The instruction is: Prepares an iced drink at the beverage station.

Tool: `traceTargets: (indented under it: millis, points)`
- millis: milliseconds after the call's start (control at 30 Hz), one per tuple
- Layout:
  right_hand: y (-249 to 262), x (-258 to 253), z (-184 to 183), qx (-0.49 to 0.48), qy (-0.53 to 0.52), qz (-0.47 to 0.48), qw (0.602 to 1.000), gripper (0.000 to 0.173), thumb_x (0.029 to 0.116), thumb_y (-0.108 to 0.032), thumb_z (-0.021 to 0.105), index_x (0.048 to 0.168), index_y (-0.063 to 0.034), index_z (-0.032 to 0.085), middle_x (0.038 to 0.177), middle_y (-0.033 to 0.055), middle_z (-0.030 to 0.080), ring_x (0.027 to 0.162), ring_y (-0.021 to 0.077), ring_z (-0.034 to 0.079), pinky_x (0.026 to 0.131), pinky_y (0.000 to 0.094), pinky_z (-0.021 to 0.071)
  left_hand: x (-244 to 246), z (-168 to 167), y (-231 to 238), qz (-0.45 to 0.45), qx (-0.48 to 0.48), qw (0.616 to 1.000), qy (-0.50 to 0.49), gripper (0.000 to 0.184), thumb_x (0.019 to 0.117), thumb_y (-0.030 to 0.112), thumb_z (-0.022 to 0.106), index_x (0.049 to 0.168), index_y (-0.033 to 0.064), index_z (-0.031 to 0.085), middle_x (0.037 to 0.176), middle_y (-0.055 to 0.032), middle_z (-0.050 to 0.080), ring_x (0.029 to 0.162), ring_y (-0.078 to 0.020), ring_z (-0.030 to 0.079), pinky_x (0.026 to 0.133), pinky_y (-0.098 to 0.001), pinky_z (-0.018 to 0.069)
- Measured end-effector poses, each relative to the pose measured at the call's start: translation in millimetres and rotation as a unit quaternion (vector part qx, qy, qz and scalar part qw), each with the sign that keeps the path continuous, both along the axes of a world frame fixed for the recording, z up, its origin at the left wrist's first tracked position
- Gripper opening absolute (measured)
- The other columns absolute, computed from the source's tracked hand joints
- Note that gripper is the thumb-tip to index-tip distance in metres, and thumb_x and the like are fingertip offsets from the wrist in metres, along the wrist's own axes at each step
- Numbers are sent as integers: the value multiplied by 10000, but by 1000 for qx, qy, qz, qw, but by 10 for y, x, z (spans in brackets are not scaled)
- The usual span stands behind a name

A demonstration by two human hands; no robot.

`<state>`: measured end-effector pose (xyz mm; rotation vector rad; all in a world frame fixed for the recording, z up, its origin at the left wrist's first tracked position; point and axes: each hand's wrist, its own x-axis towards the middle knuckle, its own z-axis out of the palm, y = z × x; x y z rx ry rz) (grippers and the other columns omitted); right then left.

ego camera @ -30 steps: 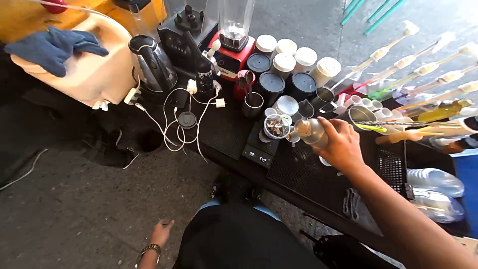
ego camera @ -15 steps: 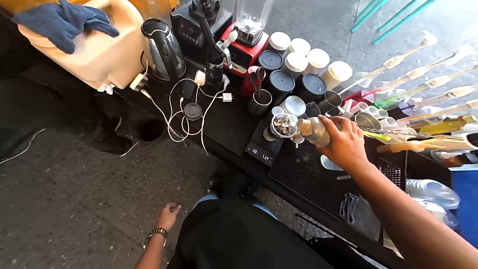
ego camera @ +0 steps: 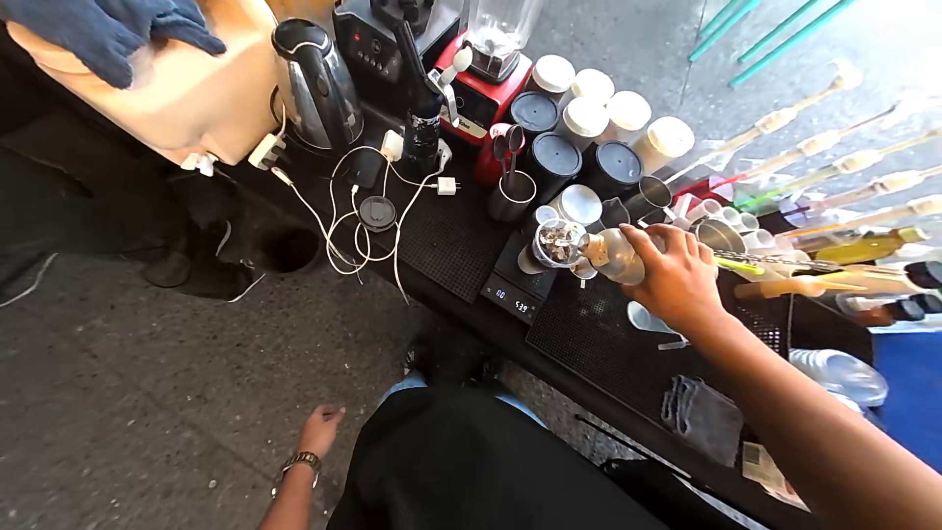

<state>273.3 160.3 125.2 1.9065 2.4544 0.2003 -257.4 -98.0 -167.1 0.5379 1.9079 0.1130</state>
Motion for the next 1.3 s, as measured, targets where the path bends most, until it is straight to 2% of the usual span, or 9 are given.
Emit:
traceTargets:
  millis: [167, 467, 900, 1300]
  points:
    - [14, -19, 50, -4, 1, 2, 1000, 971, 616, -106, 960, 1486, -165, 533, 1381, 296, 538, 1245, 567, 512, 928, 747, 429, 36, -12, 58, -2, 17, 1000, -7, 458, 1033, 268, 628, 1366, -38, 561, 1298, -261, 638, 1172, -376, 649, 1031, -538, 494]
    - [49, -7, 67, 0, -6, 7, 1000, 982, 605, -93, 962, 1485, -188, 537, 1377, 310, 543, 1255, 569, 512, 959, 741, 413, 51, -19, 27, 7, 10, 1000, -12, 442, 1041, 243, 615, 1371, -43, 549, 1329, -265, 618, 1190, -373, 642, 1038, -521, 497]
    - [69, 29, 74, 2, -16, 15, 1000, 933, 640, -99, 939, 1479, -185, 540, 1370, 303, 547, 1255, 562, 515, 947, 736, 418, 99, 39, 42, 8, -7, 1000, -4, 458, 1037, 283, 620, 1376, -19, 557, 1316, -245, 634, 1197, -368, 639, 1029, -537, 495]
    - [90, 21, 86, 0, -8, 15, 1000, 956, 623, -76, 947, 1481, -167, 536, 1369, 311, 544, 1254, 577, 508, 943, 749, 410, 113, -3, 6, 4, 3, 1000, -2, 452, 1031, 269, 632, 1363, -32, 566, 1315, -252, 632, 1205, -374, 632, 1039, -539, 490]
